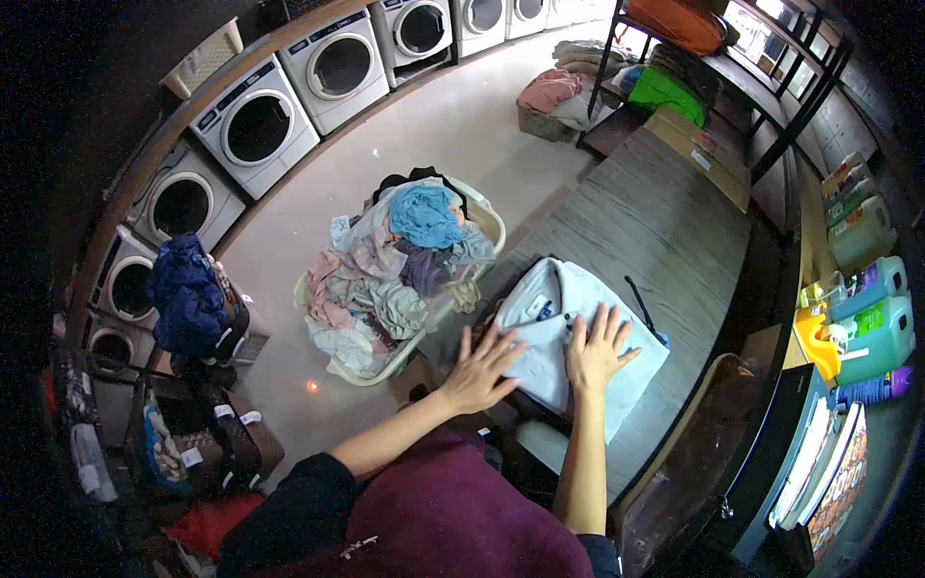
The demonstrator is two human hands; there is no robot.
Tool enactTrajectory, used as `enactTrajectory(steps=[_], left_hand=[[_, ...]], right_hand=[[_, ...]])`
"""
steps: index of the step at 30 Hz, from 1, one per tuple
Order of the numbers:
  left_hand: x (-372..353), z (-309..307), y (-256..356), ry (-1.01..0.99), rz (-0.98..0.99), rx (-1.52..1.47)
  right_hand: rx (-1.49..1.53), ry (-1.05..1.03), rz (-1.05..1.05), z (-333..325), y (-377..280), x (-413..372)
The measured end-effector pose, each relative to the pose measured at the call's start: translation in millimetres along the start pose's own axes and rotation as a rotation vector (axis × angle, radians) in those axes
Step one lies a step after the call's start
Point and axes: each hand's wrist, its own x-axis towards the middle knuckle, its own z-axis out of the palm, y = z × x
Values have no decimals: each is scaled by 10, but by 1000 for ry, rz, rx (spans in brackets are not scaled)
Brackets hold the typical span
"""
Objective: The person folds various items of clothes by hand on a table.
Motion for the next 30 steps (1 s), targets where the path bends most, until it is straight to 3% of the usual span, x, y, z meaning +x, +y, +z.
enactTrajectory(steps=[5,7,9,12,15,16,19,22,24,26,27,30], left_hand=[[-354,-501,-1114,51,-331,14],[-280,-763,-1599,245,-435,175],[-217,-1038,-2049,298,-518,171],[-248,-1190,-2633,254,-566,266],[-108,-1136,-3049,-25,-685,-105],[-73,-1132,-2888,296,-470,-199],[48,-1158,-2358,223,-465,-472],[91,-1142,-1740,255,-566,-843],[54,-1267,-1502,230,-307,-808],[62,-1565,-1263,182,-207,-1080],[80,-1843,-1186,85,-171,-1077],[237,-2050,-1204,374,266,-864]], right_hand=[[-89,53,12,225,-44,-17],[-91,65,19,235,-43,-1],[-107,63,30,266,-44,21],[-145,14,73,295,-55,29],[-192,-79,178,288,-63,92],[-213,-107,226,246,-128,115],[-254,-200,360,180,-309,150],[-347,-90,183,140,-691,-20],[328,-2,-278,-88,-1353,-327],[781,-268,-185,-25,-1972,-634],[822,-300,-235,-36,-2223,-671],[1205,-501,-36,74,-2347,-646]])
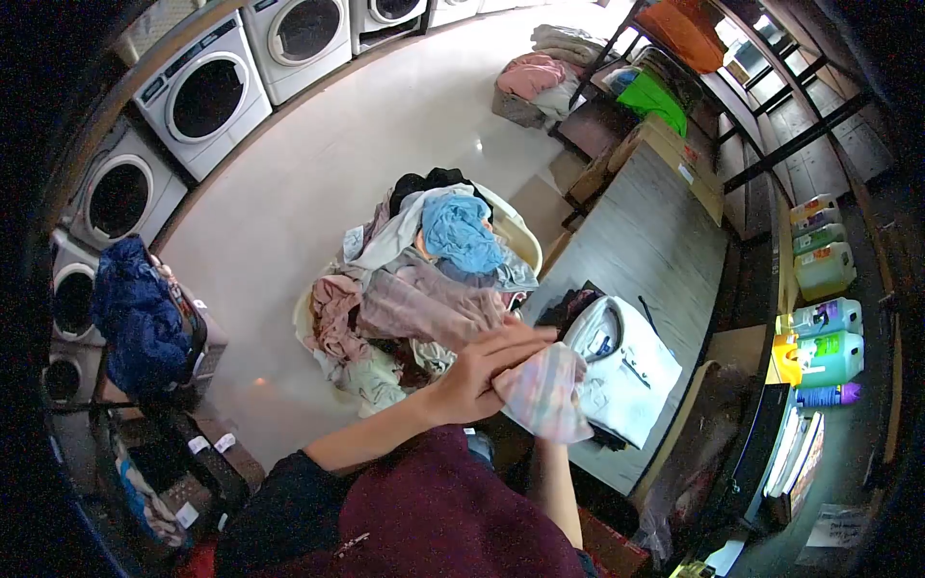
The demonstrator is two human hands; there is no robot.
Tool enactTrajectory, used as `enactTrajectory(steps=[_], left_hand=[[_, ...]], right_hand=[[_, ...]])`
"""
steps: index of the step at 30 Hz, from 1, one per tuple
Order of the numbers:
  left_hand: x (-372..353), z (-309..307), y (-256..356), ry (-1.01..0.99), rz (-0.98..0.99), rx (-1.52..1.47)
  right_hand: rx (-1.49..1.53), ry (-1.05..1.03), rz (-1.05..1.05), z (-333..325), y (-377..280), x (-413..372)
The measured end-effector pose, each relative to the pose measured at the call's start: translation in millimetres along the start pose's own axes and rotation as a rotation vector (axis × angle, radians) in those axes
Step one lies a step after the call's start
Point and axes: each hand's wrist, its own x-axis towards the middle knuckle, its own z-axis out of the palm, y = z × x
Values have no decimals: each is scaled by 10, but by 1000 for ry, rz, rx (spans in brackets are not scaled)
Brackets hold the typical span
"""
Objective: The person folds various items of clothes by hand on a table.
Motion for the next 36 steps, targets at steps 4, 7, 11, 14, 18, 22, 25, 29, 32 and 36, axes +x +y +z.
enactTrajectory(steps=[4,7,11,14,18,22,25,29,32,36], left_hand=[[75,-306,9,136,-116,175],[-360,-577,-509,-107,-363,360],[-515,-793,-908,-210,-409,643],[-38,-1045,-799,17,-306,659],[684,-1166,-8,184,1,431],[752,-1002,400,-13,191,262],[349,-648,429,-283,-59,229],[-390,-214,40,-639,-583,103],[-579,55,-374,-618,-676,241],[-289,664,-983,-250,-693,163]], right_hand=[[-63,174,11,-521,-306,-74],[-240,303,-19,-1050,-696,-295],[-418,488,-112,-1422,-941,-367],[-309,538,-370,-1496,-1287,-219],[-48,521,-541,-1836,-1637,-315],[134,497,-664,-2337,-1630,-660],[-22,394,-494,-2669,-1382,-975],[-421,630,206,-3159,-515,-1438],[-593,784,101,-3126,-3,-1569],[-697,737,27,-2856,-26,-1142]])
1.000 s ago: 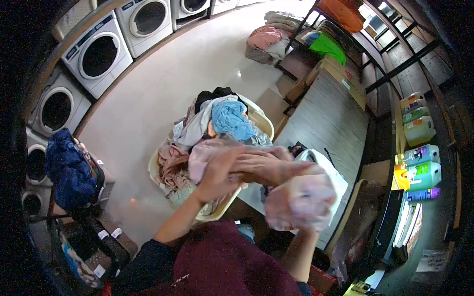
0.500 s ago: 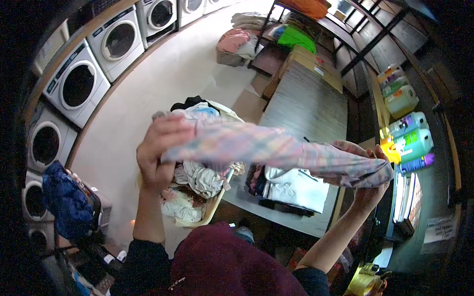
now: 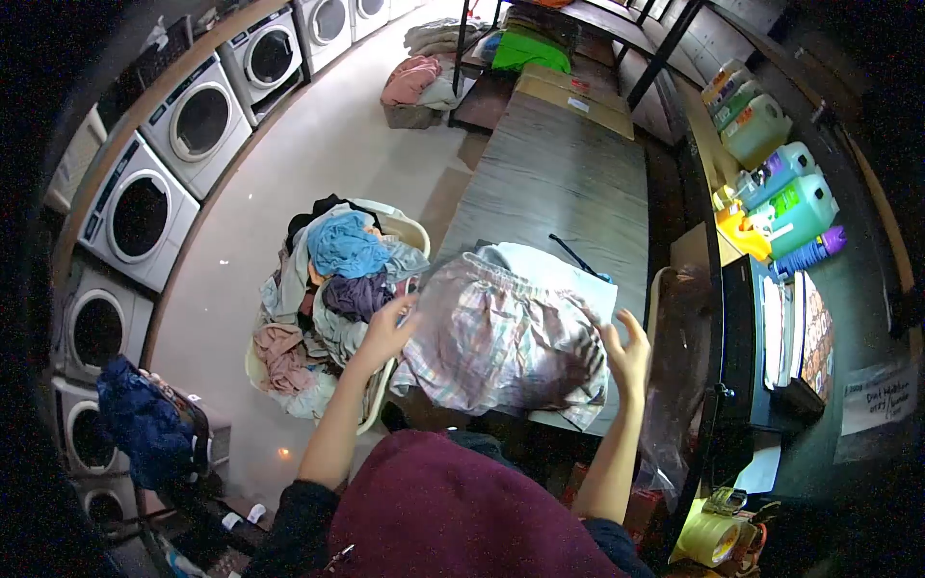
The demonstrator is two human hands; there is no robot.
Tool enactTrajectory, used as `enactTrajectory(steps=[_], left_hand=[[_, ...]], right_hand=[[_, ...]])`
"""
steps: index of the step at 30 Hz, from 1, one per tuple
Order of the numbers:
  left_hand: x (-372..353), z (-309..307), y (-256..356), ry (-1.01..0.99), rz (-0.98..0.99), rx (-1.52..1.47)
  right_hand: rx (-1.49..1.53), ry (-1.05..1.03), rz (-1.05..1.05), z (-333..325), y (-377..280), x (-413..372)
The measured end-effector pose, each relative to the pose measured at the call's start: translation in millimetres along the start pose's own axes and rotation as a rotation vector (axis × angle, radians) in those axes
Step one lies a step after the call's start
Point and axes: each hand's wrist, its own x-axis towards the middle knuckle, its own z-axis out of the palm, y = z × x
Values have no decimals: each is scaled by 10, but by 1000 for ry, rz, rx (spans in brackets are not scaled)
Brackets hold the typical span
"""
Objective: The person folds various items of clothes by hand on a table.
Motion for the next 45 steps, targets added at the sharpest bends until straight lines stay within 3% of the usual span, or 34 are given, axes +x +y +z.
enactTrajectory(steps=[3,4,6,8,11,14,15,18,20,22,24,26,30,31,34,35,36,38,39,41,42,43,45], left_hand=[[583,629,-416,228,48,24],[727,770,-514,290,51,10],[856,784,-375,240,-43,179],[956,696,-293,67,-76,-30],[789,472,192,110,16,137],[416,245,738,144,123,135],[313,197,840,135,145,67],[146,90,904,37,78,-49],[-36,39,1079,-5,94,-16],[-256,-79,1416,-112,134,33],[-418,-284,1737,-326,83,34],[-478,-547,1955,-468,97,187],[-643,-1094,2423,-458,185,53],[-651,-1159,2529,-369,236,113],[-628,-1268,2673,-128,373,242],[-582,-1257,2709,-69,419,258],[-540,-1267,2746,-6,466,274],[-563,-1302,2750,-19,370,-31],[-606,-1318,2749,-20,360,-167],[-778,-1327,2821,-82,315,-388],[-839,-1390,2845,-178,316,-231],[-882,-1480,2853,-275,321,-73],[-868,-1633,2789,-406,353,205]], right_hand=[[-231,-105,-90,313,6,243],[-232,-176,-6,351,-217,266],[-429,-374,111,555,-164,379],[-492,-280,-129,701,2,331],[-287,-426,-78,557,-126,404],[-55,-402,6,524,38,470],[46,-359,-87,513,21,448],[-128,-544,-162,351,-24,548],[-31,-826,-184,195,-217,569],[34,-935,-416,109,-276,551],[30,-838,-443,-357,-917,320],[115,-913,-450,-769,-1316,219],[383,-987,-562,-1332,-1656,197],[328,-952,-637,-1419,-1729,205],[-168,-691,-511,-1520,-2036,145],[-220,-649,-581,-1545,-2139,125],[-95,-687,-605,-1590,-2229,81],[151,-766,-656,-1697,-2405,11],[87,-702,-825,-1745,-2477,14],[323,-678,-534,-1760,-2497,-88],[437,-658,-382,-1756,-2484,-136],[511,-596,-454,-1695,-2402,-106],[521,-617,-406,-1713,-2464,-110]])
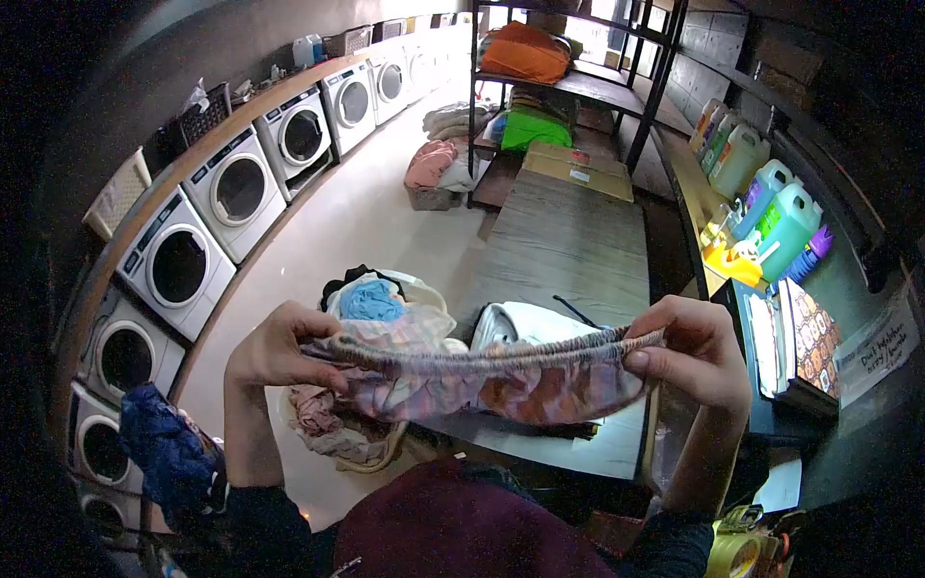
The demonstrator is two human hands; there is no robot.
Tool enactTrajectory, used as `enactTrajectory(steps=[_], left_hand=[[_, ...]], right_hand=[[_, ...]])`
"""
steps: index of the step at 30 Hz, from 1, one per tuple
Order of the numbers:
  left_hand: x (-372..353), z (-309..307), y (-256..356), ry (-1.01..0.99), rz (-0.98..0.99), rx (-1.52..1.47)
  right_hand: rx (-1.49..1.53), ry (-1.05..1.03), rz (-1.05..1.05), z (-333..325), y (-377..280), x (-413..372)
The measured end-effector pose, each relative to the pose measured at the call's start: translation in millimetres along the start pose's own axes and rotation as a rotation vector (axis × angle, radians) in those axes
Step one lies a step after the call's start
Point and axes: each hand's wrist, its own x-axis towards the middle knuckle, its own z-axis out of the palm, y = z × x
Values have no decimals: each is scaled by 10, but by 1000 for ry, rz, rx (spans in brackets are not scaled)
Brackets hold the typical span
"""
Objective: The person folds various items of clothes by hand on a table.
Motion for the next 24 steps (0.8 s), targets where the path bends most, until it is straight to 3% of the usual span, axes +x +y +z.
enactTrajectory(steps=[3,4,6,9,11,13,18,21,23,24], left_hand=[[146,-32,-128,138,-169,-153],[301,6,-271,309,-121,-84],[602,-2,-295,448,-153,-71],[785,220,272,620,-73,38],[881,454,502,637,253,-20],[941,669,567,596,358,-54],[933,765,569,496,377,-203],[842,657,495,416,295,-387],[803,577,473,409,251,-511],[769,534,452,350,264,-604]], right_hand=[[-22,117,1,69,187,231],[-30,182,56,90,252,391],[34,270,87,185,335,603],[125,299,23,515,71,741],[366,254,-144,827,-90,747],[681,88,-132,1088,-384,655],[196,84,-324,1064,-431,609],[-54,351,-418,1000,-186,562],[-220,578,-602,868,44,609],[-120,505,-486,829,138,613]])
